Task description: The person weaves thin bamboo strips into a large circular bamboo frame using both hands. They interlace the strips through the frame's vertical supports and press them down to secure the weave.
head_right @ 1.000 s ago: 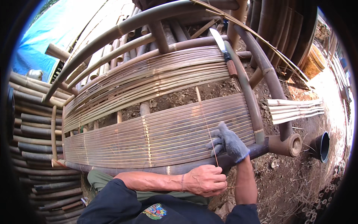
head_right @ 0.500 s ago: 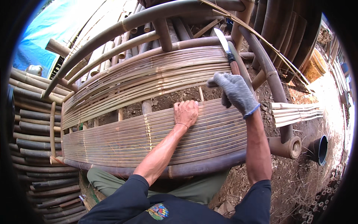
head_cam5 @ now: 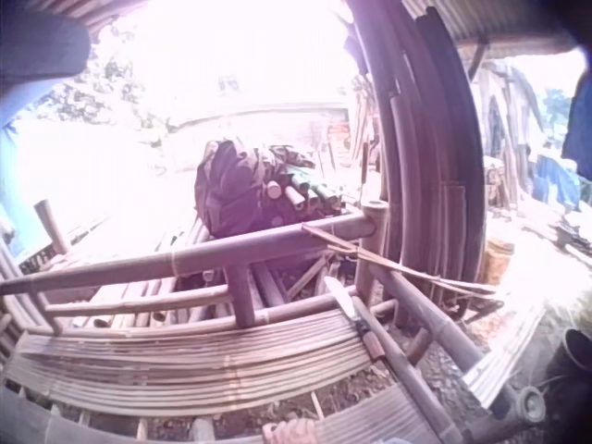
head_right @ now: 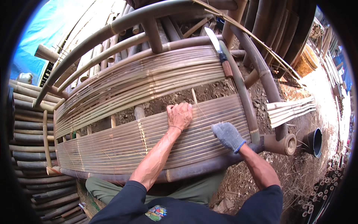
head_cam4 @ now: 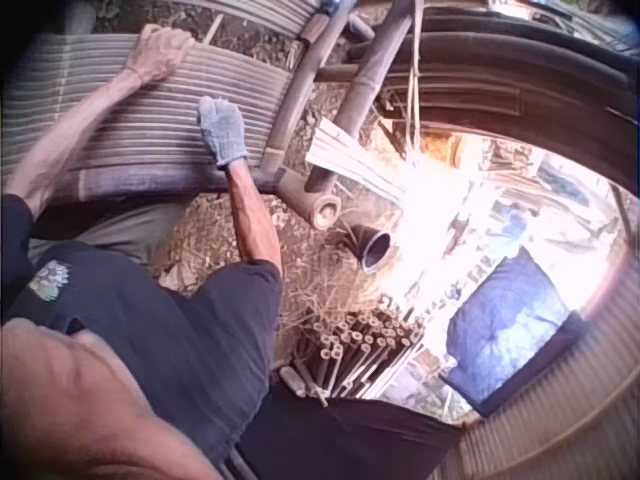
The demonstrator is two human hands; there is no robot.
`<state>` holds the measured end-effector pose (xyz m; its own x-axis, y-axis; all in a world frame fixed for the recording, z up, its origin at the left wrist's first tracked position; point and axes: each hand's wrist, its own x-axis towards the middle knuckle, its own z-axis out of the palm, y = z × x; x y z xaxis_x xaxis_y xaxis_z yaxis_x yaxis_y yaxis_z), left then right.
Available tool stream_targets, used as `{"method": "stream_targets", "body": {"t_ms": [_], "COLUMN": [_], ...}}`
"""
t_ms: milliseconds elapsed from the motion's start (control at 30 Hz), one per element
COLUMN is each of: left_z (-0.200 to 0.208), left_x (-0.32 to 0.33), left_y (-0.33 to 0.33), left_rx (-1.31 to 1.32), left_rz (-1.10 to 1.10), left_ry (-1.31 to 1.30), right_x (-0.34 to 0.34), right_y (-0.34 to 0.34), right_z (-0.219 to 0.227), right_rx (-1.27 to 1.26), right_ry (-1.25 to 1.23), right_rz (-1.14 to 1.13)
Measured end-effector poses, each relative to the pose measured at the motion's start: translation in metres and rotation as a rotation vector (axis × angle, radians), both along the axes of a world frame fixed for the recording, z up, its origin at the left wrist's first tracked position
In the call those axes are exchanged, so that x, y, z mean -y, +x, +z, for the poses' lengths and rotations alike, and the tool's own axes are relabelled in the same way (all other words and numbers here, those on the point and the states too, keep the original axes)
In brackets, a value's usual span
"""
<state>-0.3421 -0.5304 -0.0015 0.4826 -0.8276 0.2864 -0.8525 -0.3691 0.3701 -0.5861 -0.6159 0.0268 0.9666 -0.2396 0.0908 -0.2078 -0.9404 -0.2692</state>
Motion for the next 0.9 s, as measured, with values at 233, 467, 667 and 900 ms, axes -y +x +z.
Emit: {"method": "stream_targets", "body": {"t_ms": [233,467,667,900], "left_z": [0.002,0.005,0.017,0.095], "left_x": [0.000,-0.043,-0.156,-0.318], "left_y": [-0.010,-0.002,0.032,0.047], "left_rx": [-0.093,0.177,0.036,-0.430], "left_rz": [0.003,-0.391,-0.831,-0.823], "left_ry": [0.070,-0.065,0.095,0.250], "right_x": [-0.071,-0.083,-0.074,-0.076], "right_y": [0.017,0.033,0.030,0.044], "right_z": [-0.014,-0.027,-0.041,-0.043], "right_rx": [0.029,0.135,0.106,-0.094], "right_ry": [-0.063,-0.251,-0.373,-0.316], "right_rz": [-0.477,-0.692,-0.775,-0.827]}}
